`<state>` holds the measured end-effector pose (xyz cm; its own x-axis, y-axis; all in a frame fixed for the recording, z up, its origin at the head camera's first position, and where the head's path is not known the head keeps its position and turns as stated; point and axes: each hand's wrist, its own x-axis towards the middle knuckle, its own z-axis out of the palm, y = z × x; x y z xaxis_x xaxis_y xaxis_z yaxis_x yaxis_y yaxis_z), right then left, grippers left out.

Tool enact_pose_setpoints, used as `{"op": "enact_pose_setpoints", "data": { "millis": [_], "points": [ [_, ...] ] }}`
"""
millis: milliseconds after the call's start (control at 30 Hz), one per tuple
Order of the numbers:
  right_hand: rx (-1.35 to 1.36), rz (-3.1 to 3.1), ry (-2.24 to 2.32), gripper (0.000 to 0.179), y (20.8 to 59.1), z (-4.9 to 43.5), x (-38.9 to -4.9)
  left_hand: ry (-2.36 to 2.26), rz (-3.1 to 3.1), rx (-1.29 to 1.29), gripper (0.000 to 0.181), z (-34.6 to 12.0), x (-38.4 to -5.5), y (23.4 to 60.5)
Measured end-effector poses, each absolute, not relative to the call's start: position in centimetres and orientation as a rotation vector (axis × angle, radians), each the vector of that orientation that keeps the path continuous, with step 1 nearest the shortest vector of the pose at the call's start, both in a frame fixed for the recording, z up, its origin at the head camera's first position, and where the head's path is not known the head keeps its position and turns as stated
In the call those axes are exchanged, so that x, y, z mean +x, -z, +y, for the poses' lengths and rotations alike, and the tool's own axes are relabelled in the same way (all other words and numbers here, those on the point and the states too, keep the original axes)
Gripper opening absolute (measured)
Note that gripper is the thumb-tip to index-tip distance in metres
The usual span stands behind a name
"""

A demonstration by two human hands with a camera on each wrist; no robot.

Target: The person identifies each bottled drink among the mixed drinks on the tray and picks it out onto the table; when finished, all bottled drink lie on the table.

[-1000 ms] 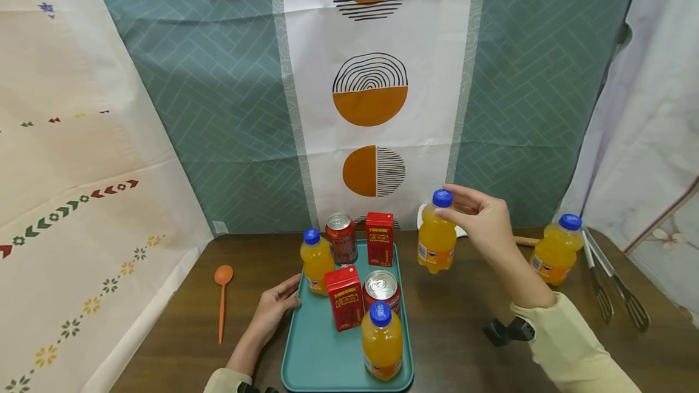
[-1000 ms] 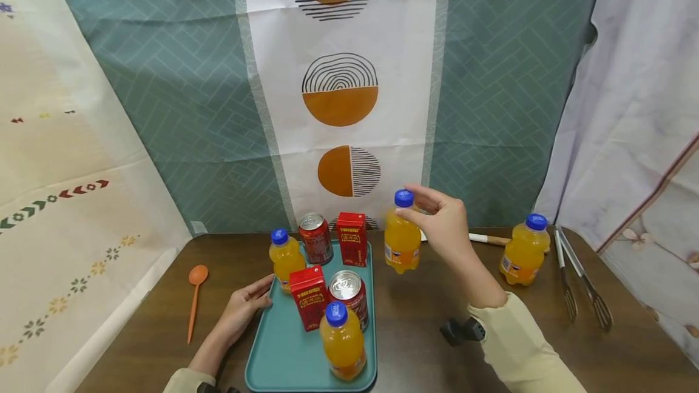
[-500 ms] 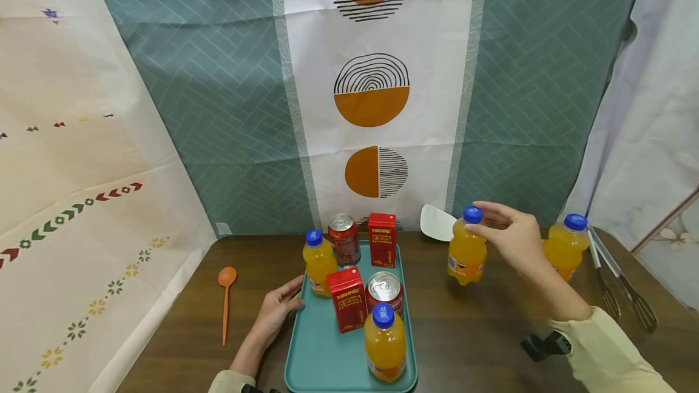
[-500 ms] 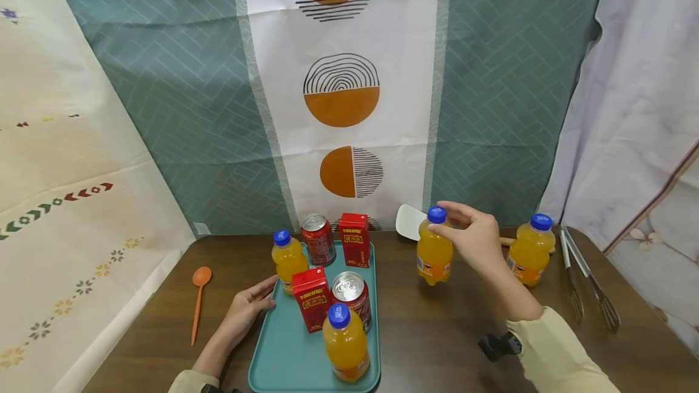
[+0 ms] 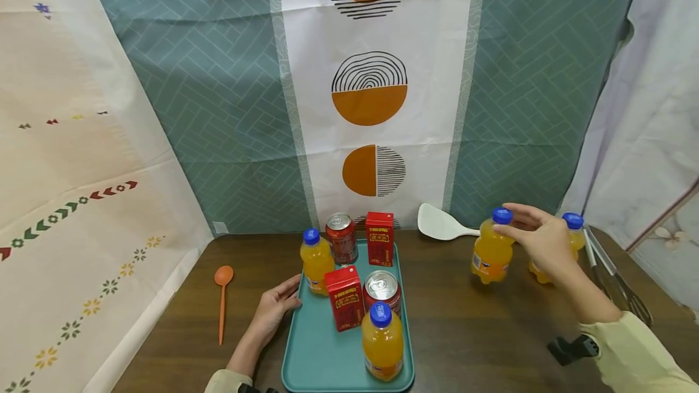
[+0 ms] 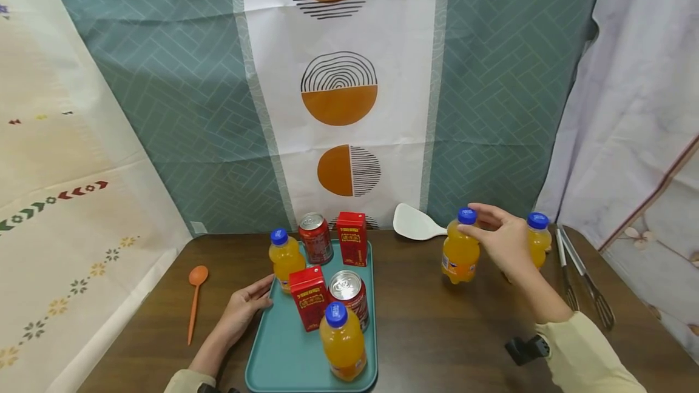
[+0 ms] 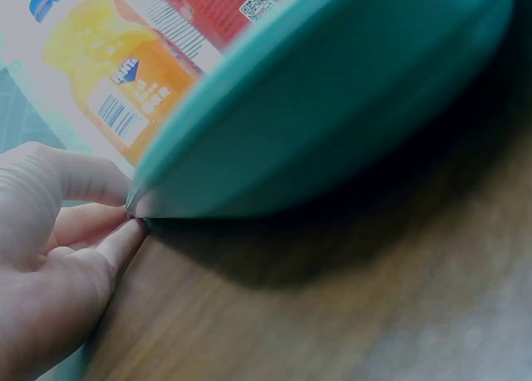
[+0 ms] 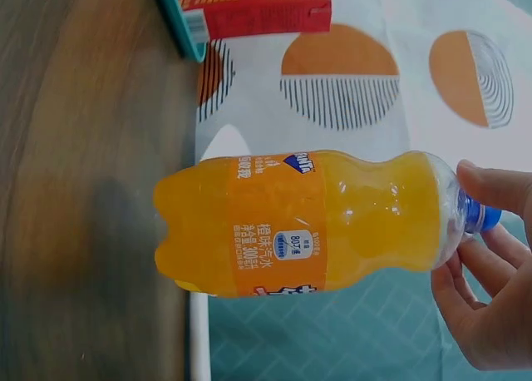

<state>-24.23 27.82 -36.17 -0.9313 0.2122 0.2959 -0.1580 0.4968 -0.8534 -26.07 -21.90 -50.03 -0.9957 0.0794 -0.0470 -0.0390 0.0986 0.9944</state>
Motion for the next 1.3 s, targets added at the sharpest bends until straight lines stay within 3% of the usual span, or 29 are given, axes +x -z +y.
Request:
{"op": "enact_pose_setpoints", "data": {
  "millis": [533,1300],
  "points": [
    [-0.153,-2.366,-1.338,0.053,37.7,30.7,-24.4,-2.051,2.262,0.067,0.057,-21.9,-26.3,50.0],
    [-0.230,-2.365,-1.311,0.059,38.7,31.1,-24.5,-2.029,2.262,0.065,0.057,-22.1,-26.0,49.6]
  ]
}}
